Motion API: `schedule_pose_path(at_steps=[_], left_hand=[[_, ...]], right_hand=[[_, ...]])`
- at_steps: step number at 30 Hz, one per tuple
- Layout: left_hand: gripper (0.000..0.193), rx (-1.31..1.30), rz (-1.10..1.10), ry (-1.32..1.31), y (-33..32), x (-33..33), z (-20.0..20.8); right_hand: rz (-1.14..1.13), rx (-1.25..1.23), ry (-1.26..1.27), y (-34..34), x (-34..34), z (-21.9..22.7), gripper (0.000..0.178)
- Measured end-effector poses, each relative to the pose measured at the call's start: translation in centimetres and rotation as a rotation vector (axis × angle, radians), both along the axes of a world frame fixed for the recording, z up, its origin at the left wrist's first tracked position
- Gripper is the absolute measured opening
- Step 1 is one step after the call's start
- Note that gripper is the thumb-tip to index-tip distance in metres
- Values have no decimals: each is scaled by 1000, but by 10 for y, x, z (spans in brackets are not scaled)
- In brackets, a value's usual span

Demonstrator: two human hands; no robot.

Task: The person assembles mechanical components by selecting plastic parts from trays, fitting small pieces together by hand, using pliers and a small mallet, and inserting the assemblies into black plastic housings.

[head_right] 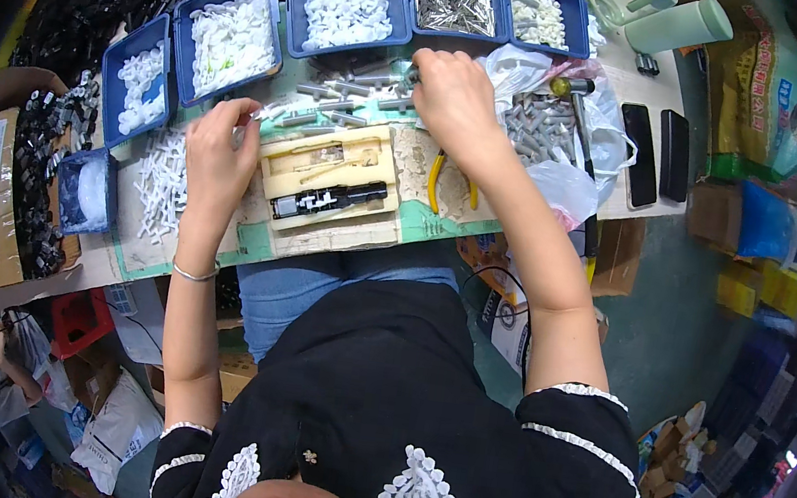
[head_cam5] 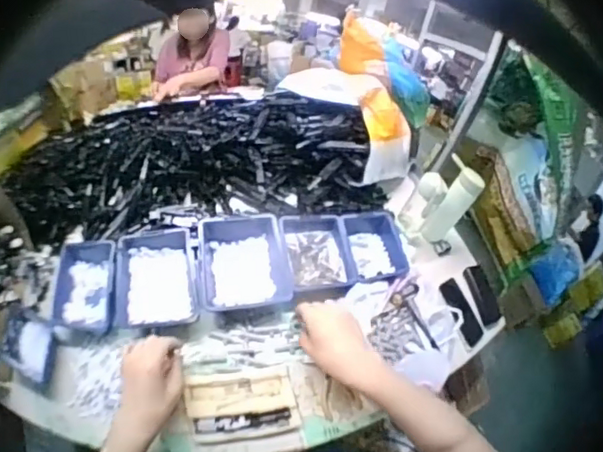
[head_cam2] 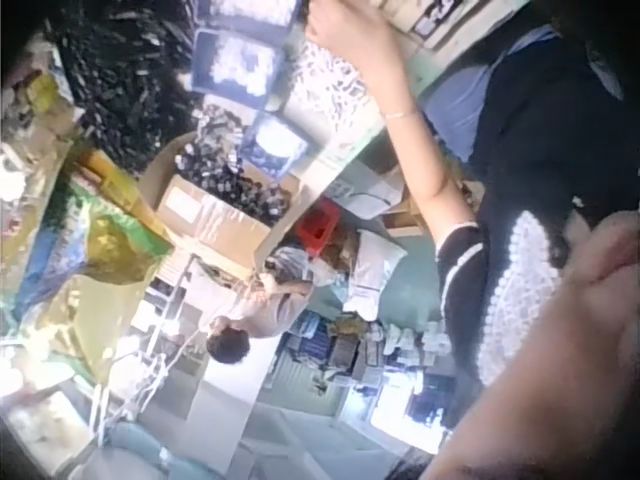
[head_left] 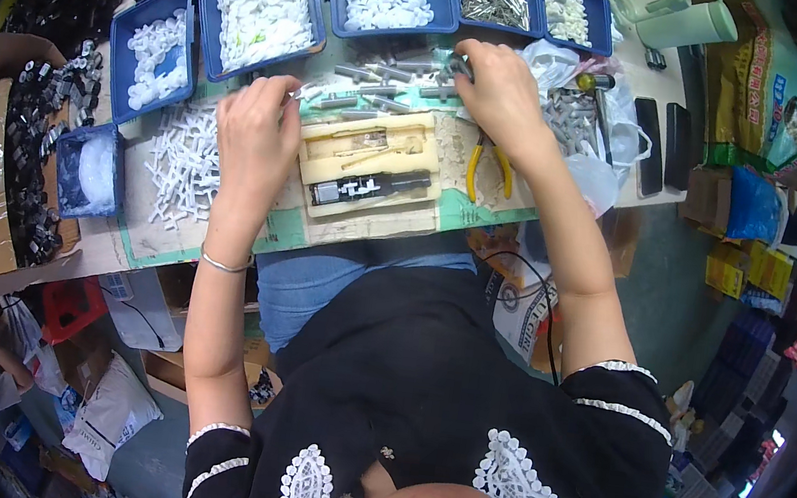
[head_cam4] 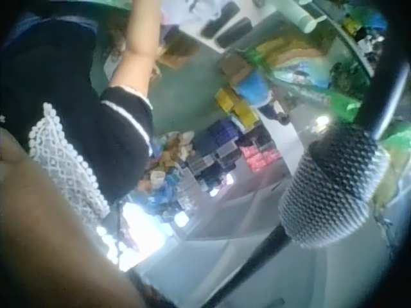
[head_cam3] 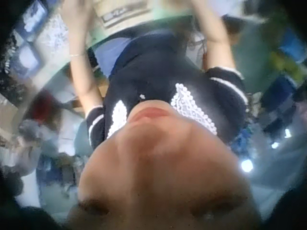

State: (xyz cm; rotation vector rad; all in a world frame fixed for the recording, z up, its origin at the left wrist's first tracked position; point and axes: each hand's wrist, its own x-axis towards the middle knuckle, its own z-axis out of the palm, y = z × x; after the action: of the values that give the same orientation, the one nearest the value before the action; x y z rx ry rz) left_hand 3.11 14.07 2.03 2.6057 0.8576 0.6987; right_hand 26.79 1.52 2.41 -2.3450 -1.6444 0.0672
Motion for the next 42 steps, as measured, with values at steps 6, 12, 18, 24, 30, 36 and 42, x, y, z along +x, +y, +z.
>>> schedule_pose_path(at_steps=[6,12,18,24,30,36,42], left_hand=[[17,-428,148,-240,-25,-24,18],[14,-458,133,-353,-32,-52,25],[16,-447,277,-271,-41,-68,38],[15,-164,207,-276,-42,-85,41],[16,-246,541,-341,-10,-148,53],[11,12,572,-228,15,-188,64],[9,51,547,-109,32,-191,68]], right_hand=[[55,118,206,-9,3,-4,23],[-111,243,339,-30,23,2,18],[-79,-55,-68,-17,13,10,22],[-11,-58,-49,-10,8,0,23],[-28,123,463,-20,4,4,25],[-356,192,239,-75,68,0,17],[-213,-124,-92,-107,96,-38,49]])
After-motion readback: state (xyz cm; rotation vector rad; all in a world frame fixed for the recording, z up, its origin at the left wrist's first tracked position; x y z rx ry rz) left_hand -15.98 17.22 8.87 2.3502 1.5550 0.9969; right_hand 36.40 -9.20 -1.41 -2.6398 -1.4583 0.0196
